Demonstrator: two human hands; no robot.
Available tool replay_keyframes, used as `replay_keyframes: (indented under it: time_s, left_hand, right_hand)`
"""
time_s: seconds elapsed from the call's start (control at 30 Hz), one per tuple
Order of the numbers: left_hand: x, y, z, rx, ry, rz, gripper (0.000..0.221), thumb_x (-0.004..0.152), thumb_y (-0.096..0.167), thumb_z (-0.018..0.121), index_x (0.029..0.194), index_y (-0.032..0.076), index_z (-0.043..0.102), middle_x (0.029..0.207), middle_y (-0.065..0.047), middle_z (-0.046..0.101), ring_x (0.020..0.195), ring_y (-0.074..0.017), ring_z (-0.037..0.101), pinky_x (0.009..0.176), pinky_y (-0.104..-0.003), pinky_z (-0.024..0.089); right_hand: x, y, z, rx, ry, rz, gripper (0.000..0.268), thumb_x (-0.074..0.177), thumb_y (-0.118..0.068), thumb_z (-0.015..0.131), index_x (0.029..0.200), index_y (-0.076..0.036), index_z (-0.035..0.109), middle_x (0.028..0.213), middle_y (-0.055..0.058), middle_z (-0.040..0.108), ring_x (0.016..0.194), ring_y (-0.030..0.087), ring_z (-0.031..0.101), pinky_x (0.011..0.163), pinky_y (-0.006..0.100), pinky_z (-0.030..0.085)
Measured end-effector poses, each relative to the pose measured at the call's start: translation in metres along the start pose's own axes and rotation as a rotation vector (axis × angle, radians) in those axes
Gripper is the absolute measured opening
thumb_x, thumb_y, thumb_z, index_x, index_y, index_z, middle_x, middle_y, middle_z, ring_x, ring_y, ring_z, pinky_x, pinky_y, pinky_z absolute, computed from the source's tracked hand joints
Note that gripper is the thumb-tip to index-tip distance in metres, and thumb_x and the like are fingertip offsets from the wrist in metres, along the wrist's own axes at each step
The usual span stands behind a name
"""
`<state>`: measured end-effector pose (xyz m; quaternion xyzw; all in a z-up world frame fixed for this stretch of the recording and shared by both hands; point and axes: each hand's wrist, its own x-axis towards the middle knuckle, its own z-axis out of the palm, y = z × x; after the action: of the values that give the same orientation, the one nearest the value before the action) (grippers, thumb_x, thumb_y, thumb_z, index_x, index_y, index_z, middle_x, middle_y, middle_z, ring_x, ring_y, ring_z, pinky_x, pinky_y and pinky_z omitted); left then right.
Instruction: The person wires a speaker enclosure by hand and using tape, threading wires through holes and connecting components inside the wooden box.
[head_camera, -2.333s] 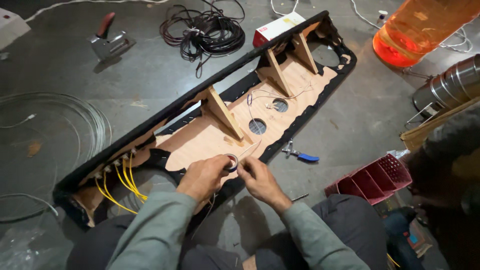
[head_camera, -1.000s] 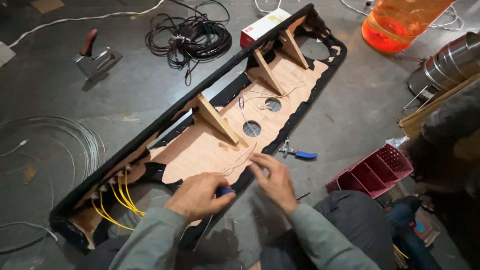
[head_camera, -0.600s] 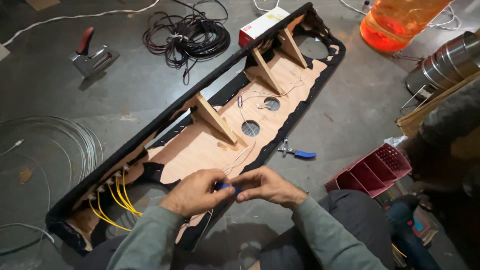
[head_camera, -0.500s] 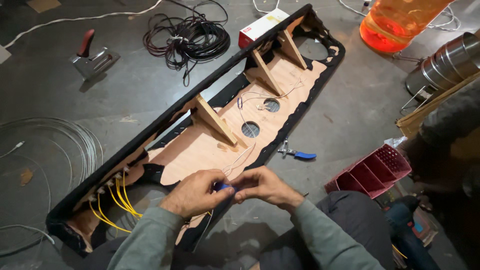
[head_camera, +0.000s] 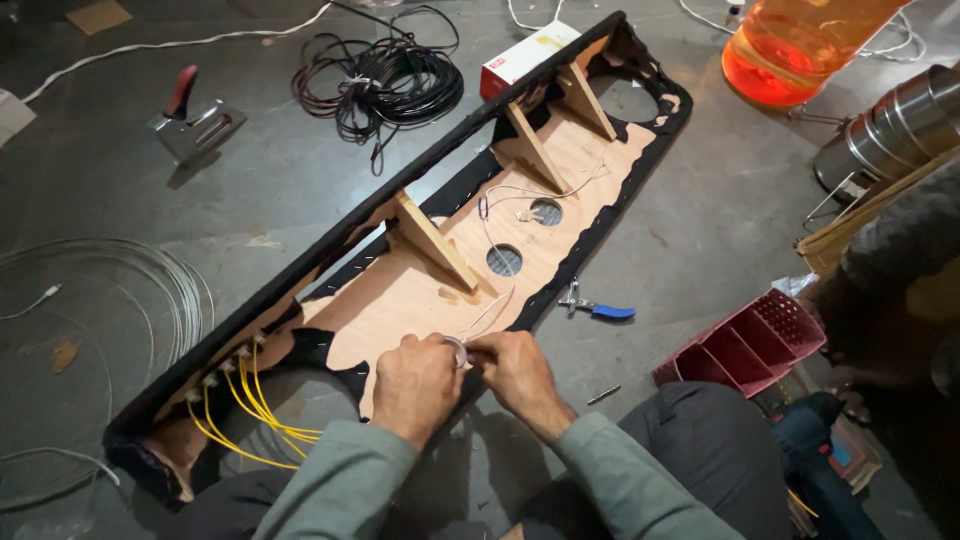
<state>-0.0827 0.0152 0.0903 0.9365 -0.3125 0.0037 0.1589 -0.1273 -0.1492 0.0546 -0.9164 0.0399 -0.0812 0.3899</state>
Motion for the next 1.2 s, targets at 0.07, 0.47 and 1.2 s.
replay_keyframes:
  time_s: [0.07, 0.47, 1.2]
  left_hand:
    - [0.0, 0.0, 0.014, 0.051, 0.103, 0.045, 0.021, 0.078, 0.031, 0.076, 0.083, 0.01, 0.074, 0.087, -0.009, 0.07, 0.081, -0.0308, 0.07, 0.065, -0.043, 0.057]
    - [-0.026, 0.012, 0.002, 0.084, 0.052, 0.137, 0.02, 0.085, 0.021, 0.063, 0.099, 0.007, 0.062, 0.089, -0.011, 0.067, 0.07, -0.0275, 0.07, 0.055, -0.041, 0.056]
    - [0.006, -0.07, -0.07, -0.496, 0.05, -0.117, 0.031, 0.093, 0.035, 0.062, 0.092, 0.004, 0.068, 0.082, -0.017, 0.073, 0.074, -0.0357, 0.071, 0.066, -0.047, 0.054]
  right_hand:
    - [0.0, -0.001, -0.001, -0.011, 0.012, -0.009, 0.028, 0.078, -0.004, 0.07, 0.103, -0.007, 0.079, 0.093, 0.015, 0.077, 0.084, 0.03, 0.077, 0.076, 0.038, 0.059]
    - [-0.021, -0.045, -0.051, 0.03, -0.122, -0.125, 0.015, 0.086, -0.015, 0.073, 0.096, -0.003, 0.074, 0.086, 0.019, 0.071, 0.079, 0.037, 0.069, 0.068, 0.043, 0.054]
    - [-0.021, -0.058, -0.162, 0.479, -0.528, 0.004, 0.028, 0.096, -0.011, 0.067, 0.121, 0.002, 0.073, 0.097, 0.009, 0.08, 0.09, 0.016, 0.075, 0.08, 0.031, 0.061]
